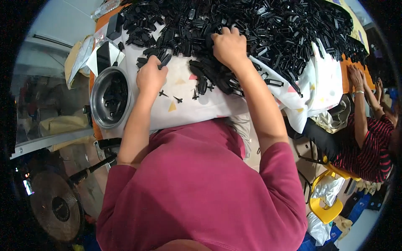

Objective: Assembling small black plastic components by hand at a workbench.

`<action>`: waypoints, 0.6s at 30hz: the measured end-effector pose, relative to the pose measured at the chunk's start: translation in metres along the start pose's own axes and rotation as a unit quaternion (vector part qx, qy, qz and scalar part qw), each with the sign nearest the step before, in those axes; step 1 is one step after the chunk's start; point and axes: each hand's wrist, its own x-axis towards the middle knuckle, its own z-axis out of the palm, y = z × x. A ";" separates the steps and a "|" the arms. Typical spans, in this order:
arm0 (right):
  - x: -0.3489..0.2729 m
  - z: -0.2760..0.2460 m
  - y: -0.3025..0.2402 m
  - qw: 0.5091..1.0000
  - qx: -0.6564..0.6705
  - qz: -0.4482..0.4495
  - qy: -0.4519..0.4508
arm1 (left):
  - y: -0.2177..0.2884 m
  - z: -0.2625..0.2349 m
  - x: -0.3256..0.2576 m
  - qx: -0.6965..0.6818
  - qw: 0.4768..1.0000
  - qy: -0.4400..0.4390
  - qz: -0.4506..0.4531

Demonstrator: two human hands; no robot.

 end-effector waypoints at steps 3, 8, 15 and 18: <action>0.011 0.006 -0.004 1.000 0.010 -0.006 -0.002 | -0.007 -0.010 -0.007 -0.153 0.986 -0.056 0.029; 0.020 -0.005 -0.001 0.996 0.080 0.036 0.016 | -0.005 -0.016 -0.018 -0.232 0.967 -0.100 0.006; 0.010 -0.004 -0.023 0.992 0.056 0.083 -0.078 | -0.016 -0.015 -0.022 -0.593 0.775 -0.215 -0.044; 0.007 -0.012 -0.013 0.970 0.210 0.125 -0.009 | -0.011 -0.013 -0.018 -0.638 0.716 -0.280 -0.045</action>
